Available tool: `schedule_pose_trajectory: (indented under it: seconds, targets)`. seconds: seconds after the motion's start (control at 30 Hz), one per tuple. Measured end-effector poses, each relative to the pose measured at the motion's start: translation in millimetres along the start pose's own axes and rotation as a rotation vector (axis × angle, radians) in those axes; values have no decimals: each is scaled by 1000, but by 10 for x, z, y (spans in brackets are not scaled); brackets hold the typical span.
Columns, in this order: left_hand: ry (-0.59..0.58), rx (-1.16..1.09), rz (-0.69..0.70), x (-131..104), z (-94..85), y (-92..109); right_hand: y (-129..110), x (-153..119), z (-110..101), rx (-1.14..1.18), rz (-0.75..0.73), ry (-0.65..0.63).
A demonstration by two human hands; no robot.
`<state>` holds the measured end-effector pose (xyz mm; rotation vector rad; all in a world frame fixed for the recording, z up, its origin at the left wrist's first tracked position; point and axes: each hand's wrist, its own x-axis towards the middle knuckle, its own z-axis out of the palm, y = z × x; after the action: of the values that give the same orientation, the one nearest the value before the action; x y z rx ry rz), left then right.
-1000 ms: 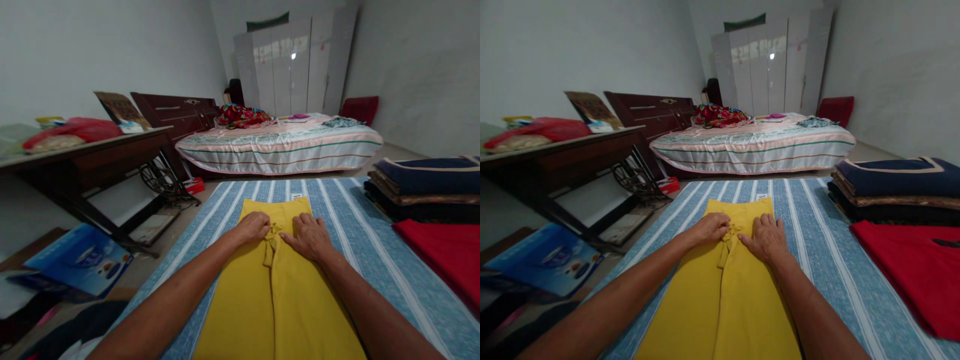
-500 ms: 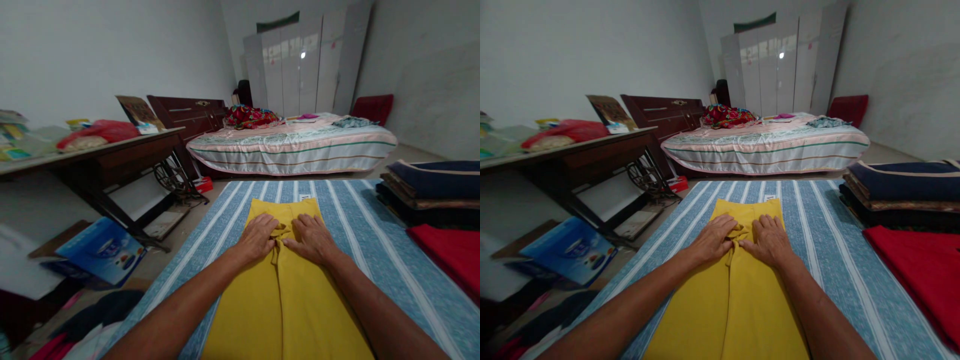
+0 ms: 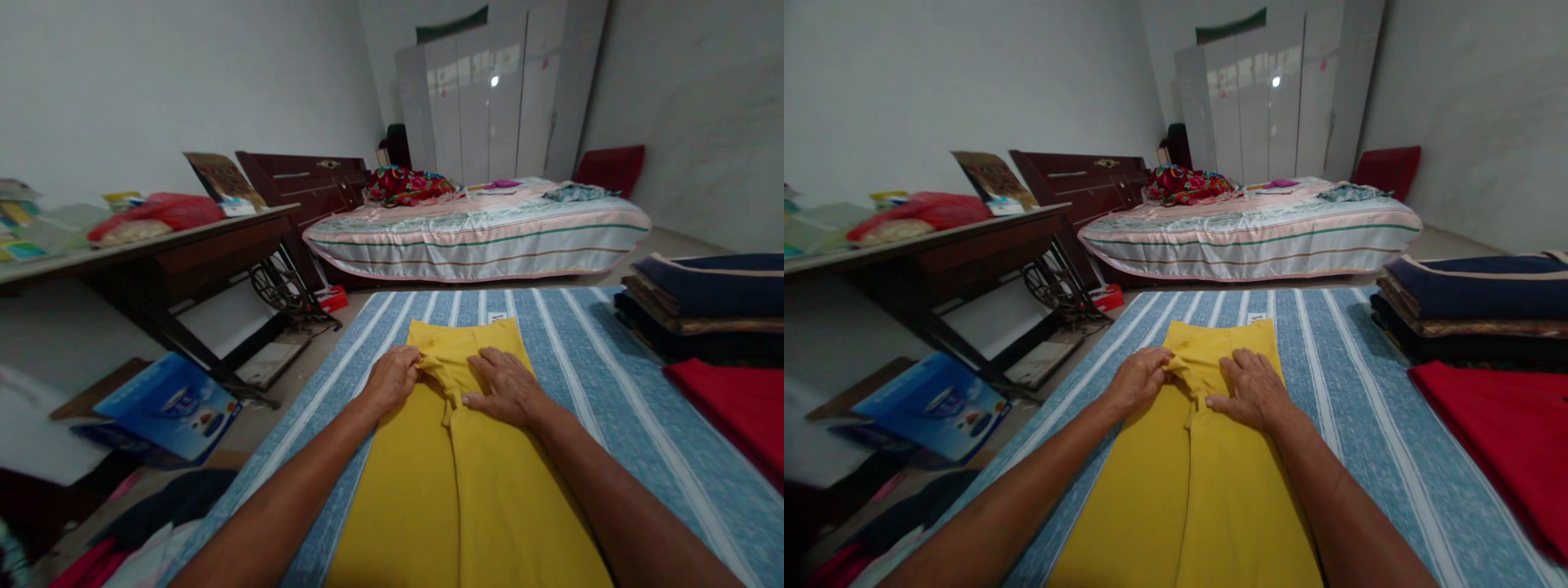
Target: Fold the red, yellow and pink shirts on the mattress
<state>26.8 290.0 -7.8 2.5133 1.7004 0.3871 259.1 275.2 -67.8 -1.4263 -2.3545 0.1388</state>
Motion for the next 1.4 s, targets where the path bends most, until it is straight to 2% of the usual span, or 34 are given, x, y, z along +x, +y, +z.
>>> schedule_pose_trajectory:
  seconds: [0.13,0.27,0.37,0.5,0.57,0.63,0.73,0.93,1.1,1.27,1.4]
  targets:
    - [11,149,-102,-104,20,-96,-7,-4,-7,-6,-1,-18]
    - [107,229,-177,-245,48,-2,-23,-6,-24,-11,5,-18]
    - [199,193,-6,-381,56,207,-23,-4,-30,-10,-3,-21]
    - [202,106,335,-512,99,482,-12,0,-14,-17,-14,-29]
    - [169,111,401,-532,133,549,-7,1,-1,-24,-15,-24]
    - [126,105,405,-534,156,574,-5,3,8,-28,-16,-12]
    - [115,58,356,-551,161,592,-14,5,2,-28,-13,-7]
    - [185,44,69,-642,200,677,-51,9,-50,-48,-8,-24]
    - [135,44,3,-600,285,645,-54,3,-38,-31,-11,-10]
    - [107,-146,-152,-537,321,590,-31,1,-38,1,-11,-6]
    - [95,-280,-214,-485,349,546,-13,-1,-45,44,-3,-50]
